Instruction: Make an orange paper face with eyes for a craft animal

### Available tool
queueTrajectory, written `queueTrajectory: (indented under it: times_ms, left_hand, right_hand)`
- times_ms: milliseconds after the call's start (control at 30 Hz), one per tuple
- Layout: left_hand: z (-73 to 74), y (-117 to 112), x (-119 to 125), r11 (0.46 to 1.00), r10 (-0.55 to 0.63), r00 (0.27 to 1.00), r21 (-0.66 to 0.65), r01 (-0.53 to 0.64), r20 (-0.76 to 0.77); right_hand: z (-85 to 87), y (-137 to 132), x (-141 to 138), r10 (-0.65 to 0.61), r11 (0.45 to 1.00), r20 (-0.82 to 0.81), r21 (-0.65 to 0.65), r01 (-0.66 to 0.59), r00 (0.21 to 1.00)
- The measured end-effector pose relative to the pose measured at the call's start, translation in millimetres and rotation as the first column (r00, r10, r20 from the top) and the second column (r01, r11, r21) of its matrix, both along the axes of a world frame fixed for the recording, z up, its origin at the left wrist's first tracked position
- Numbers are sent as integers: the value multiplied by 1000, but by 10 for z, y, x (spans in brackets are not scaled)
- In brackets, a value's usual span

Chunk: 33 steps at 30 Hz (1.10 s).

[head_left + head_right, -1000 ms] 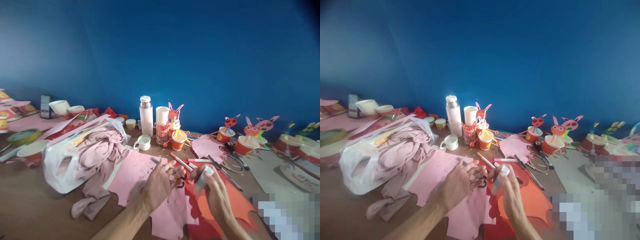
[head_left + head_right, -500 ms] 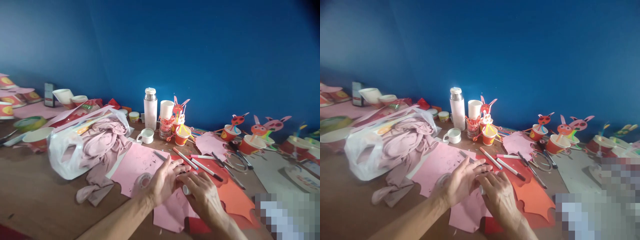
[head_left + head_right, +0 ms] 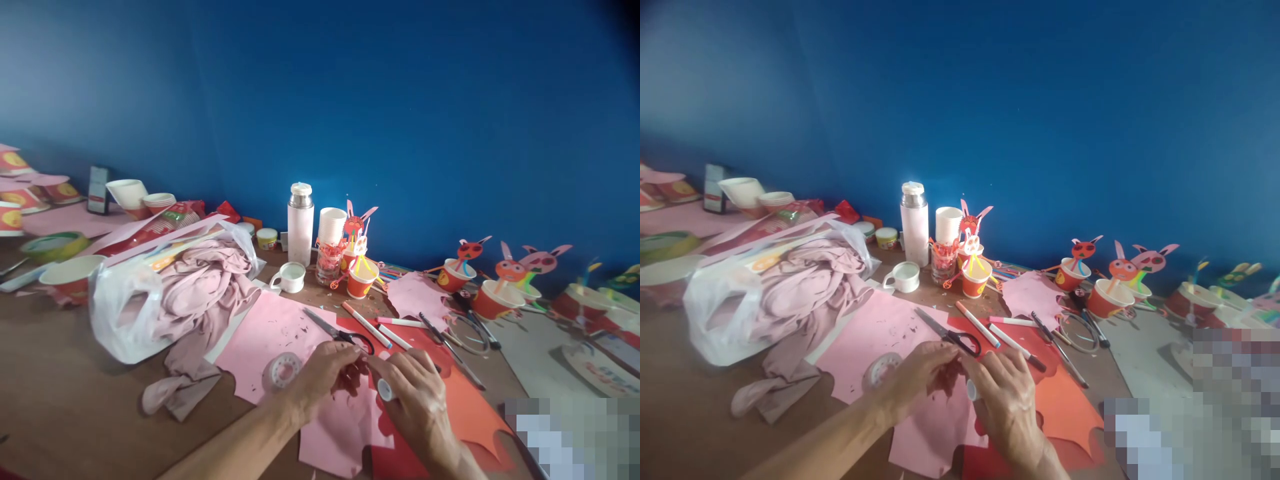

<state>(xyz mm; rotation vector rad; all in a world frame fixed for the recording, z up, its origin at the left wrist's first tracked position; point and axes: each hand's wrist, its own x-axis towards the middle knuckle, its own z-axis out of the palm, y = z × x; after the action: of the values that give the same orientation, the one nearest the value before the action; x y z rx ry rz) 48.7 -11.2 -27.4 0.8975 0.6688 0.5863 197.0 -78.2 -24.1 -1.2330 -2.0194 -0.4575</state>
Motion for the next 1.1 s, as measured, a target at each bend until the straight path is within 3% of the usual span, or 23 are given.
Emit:
queueTrajectory:
  times_ms: [200, 433, 633, 767, 867, 1000, 1100]
  left_hand:
    - [56, 19, 4, 1000, -6, 1000, -7, 6, -16]
    - [21, 49, 1, 998, 12, 996, -60, -17, -84]
    - [58, 36, -18, 991, 126, 983, 59, -119, -133]
    - [73, 37, -18, 979, 166, 975, 142, -145, -150]
    - [76, 29, -17, 974, 175, 973, 173, -148, -151]
    - [97, 11, -24, 972, 191, 970, 167, -166, -149]
    - [111, 8, -29, 971, 199, 970, 162, -176, -137]
  right_hand:
    - [-35, 20, -6, 24, 1000, 18, 4, -24, 1000]
    - [-43, 34, 19, 7, 1000, 31, -11, -7, 999]
    - [125, -38, 119, -83, 996, -177, -51, 75, 981]
    - [208, -84, 162, -78, 990, -288, -132, 41, 954]
    - [204, -97, 157, -125, 966, -430, -259, 10, 894]
    - [174, -74, 124, -129, 959, -520, -281, -27, 845]
    - [146, -46, 94, -130, 948, -504, -315, -42, 854]
